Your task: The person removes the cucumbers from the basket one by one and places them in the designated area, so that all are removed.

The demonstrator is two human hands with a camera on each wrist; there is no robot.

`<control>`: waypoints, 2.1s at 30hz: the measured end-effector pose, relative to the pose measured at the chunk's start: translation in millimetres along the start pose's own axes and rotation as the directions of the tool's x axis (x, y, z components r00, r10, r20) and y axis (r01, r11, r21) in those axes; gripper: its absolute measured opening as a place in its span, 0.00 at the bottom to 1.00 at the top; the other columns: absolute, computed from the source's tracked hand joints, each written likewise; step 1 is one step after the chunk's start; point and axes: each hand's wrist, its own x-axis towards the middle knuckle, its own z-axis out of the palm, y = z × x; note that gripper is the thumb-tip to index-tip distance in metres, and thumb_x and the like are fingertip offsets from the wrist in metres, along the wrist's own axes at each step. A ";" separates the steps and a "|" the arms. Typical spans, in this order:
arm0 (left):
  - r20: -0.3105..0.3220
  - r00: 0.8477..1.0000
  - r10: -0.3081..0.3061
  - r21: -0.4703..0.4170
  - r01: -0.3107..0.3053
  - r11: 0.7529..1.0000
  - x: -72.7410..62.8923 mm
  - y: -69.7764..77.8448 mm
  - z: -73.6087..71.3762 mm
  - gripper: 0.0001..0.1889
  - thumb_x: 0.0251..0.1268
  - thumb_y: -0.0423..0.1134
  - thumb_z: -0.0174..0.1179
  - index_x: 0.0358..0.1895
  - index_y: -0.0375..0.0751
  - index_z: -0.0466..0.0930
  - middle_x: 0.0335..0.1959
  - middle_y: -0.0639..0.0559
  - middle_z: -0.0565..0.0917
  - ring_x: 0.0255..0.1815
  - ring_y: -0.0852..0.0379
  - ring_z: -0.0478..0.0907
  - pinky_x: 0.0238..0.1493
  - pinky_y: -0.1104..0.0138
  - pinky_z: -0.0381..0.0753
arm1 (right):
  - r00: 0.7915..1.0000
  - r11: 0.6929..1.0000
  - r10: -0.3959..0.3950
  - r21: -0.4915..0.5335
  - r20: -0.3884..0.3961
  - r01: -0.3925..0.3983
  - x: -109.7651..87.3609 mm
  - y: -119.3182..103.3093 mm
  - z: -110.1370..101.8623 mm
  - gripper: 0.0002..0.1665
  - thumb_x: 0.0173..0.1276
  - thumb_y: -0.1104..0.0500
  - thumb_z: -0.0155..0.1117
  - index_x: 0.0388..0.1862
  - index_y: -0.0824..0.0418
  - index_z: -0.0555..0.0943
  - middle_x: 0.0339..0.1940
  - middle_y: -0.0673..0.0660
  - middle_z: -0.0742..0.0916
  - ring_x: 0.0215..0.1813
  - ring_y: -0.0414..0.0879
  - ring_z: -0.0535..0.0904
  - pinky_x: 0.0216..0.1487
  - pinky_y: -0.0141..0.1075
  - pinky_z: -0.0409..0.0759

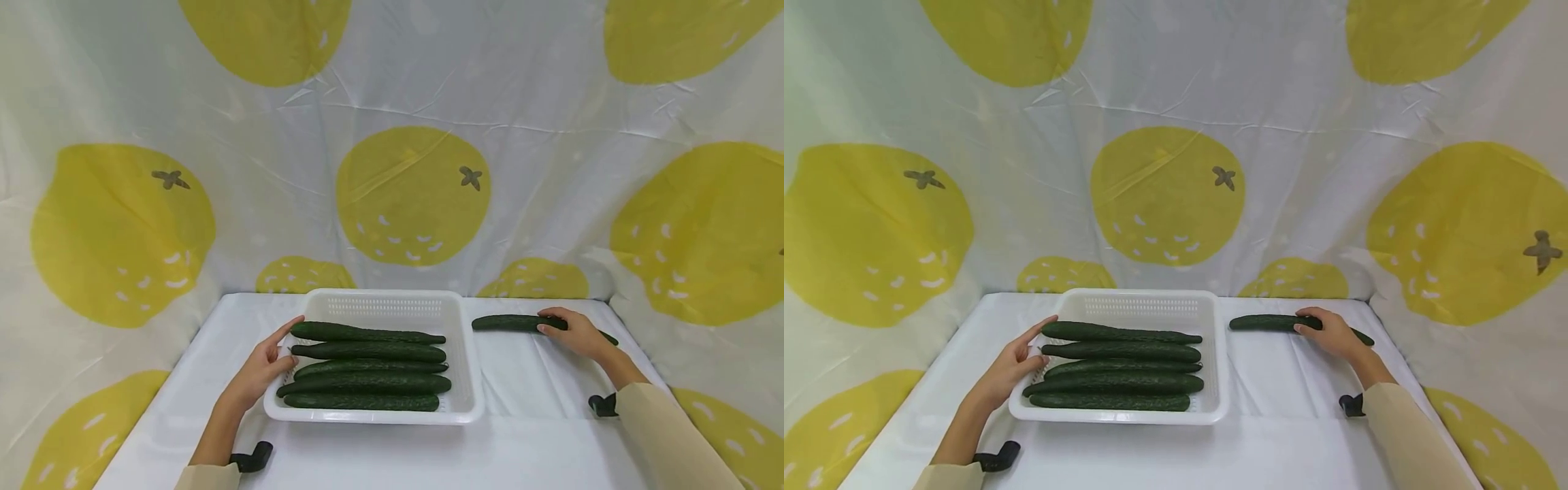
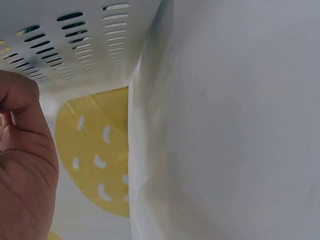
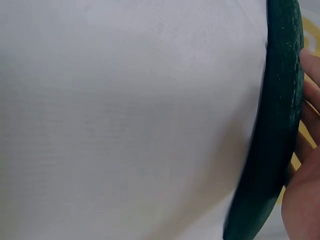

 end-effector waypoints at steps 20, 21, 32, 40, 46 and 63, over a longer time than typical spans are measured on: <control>-0.023 0.999 -0.035 0.022 0.035 0.999 3.6 4.3 0.2 0.41 0.65 0.25 0.58 0.82 0.49 0.59 0.16 0.60 0.67 0.16 0.66 0.65 0.20 0.69 0.73 | 0.995 0.995 -0.095 0.002 -0.038 0.096 -0.9 -35.9 -11.6 0.30 0.78 0.43 0.58 0.68 0.61 0.78 0.65 0.64 0.83 0.68 0.68 0.75 0.66 0.63 0.72; -0.024 0.999 -0.035 0.022 0.036 0.999 3.5 4.3 0.2 0.41 0.65 0.25 0.58 0.82 0.49 0.59 0.15 0.60 0.67 0.16 0.66 0.65 0.19 0.69 0.73 | 0.994 0.995 -0.101 0.004 -0.038 0.101 -1.2 -39.2 -12.4 0.30 0.78 0.43 0.58 0.67 0.61 0.78 0.64 0.63 0.84 0.67 0.68 0.76 0.65 0.62 0.73; -0.001 1.000 -0.024 -0.027 0.024 0.999 -0.1 1.3 2.3 0.42 0.65 0.24 0.59 0.83 0.47 0.56 0.14 0.61 0.66 0.14 0.67 0.64 0.19 0.70 0.71 | 0.984 0.981 -0.172 0.079 -0.038 0.175 3.3 -85.9 -19.0 0.28 0.76 0.46 0.63 0.67 0.61 0.78 0.66 0.63 0.83 0.67 0.66 0.77 0.67 0.62 0.72; -0.003 0.999 -0.042 -0.026 0.042 0.999 0.6 2.9 0.6 0.42 0.66 0.25 0.59 0.83 0.48 0.56 0.14 0.60 0.66 0.14 0.67 0.63 0.19 0.71 0.71 | 0.946 0.942 -0.319 0.093 -0.049 0.322 15.2 -128.6 -15.2 0.29 0.70 0.52 0.72 0.67 0.60 0.78 0.64 0.61 0.84 0.65 0.59 0.79 0.67 0.57 0.74; -0.029 0.998 -0.057 -0.033 0.056 0.998 -2.9 4.0 -0.6 0.42 0.66 0.25 0.60 0.82 0.50 0.57 0.14 0.61 0.66 0.14 0.67 0.63 0.18 0.71 0.70 | 0.932 0.916 -0.362 0.172 -0.034 0.362 29.3 -160.9 -5.3 0.30 0.70 0.54 0.71 0.68 0.59 0.78 0.66 0.59 0.83 0.67 0.56 0.79 0.68 0.57 0.74; -0.017 0.998 -0.054 -0.037 0.053 0.998 0.5 4.8 -0.2 0.42 0.65 0.26 0.60 0.82 0.49 0.57 0.14 0.60 0.65 0.14 0.67 0.62 0.18 0.71 0.68 | 0.872 0.838 -0.489 0.278 0.000 0.470 50.8 -240.5 20.6 0.30 0.71 0.55 0.70 0.69 0.58 0.76 0.65 0.59 0.83 0.67 0.55 0.78 0.68 0.53 0.76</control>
